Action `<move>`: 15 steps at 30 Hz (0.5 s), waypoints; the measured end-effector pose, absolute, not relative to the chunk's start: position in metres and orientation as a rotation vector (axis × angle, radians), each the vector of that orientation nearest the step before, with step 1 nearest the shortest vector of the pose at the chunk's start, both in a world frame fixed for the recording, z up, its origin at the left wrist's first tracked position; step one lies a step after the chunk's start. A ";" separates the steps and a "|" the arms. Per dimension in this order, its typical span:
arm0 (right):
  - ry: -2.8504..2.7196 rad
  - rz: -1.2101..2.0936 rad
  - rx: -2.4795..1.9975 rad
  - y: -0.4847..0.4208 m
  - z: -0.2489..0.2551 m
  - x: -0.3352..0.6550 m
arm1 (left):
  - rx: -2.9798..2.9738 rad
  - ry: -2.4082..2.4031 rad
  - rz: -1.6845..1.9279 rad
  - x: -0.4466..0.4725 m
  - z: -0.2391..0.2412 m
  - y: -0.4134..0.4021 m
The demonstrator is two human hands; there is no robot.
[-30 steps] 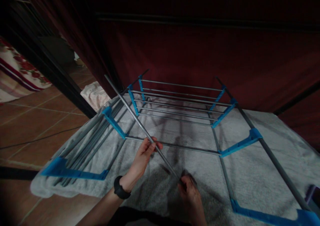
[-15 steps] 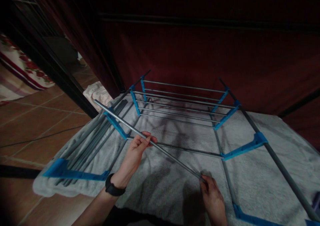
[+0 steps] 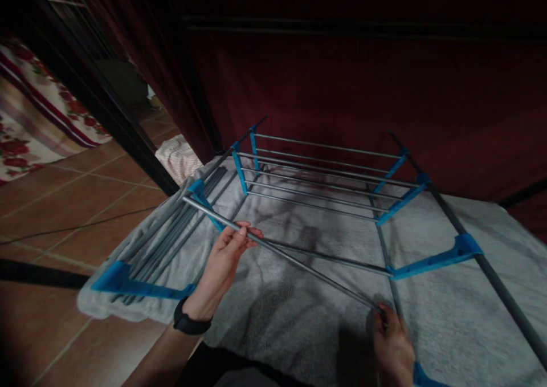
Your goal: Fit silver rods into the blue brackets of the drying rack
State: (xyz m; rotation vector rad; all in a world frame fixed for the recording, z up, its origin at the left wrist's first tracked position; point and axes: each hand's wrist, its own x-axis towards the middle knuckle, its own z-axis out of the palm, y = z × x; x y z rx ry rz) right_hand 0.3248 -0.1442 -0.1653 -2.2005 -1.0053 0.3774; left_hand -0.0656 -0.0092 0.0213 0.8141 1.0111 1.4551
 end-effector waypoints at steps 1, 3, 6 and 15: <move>-1.011 0.358 -2.218 -0.145 -0.166 0.326 | 0.811 1.014 1.467 -0.069 0.023 -0.009; -1.021 0.323 -2.238 -0.147 -0.165 0.328 | 0.810 1.019 1.498 -0.074 0.027 -0.010; -1.013 0.294 -2.224 -0.149 -0.163 0.330 | 0.799 1.023 1.544 -0.079 0.032 -0.011; -1.129 0.232 -2.338 -0.145 -0.156 0.327 | 0.617 1.084 1.543 -0.089 0.014 -0.008</move>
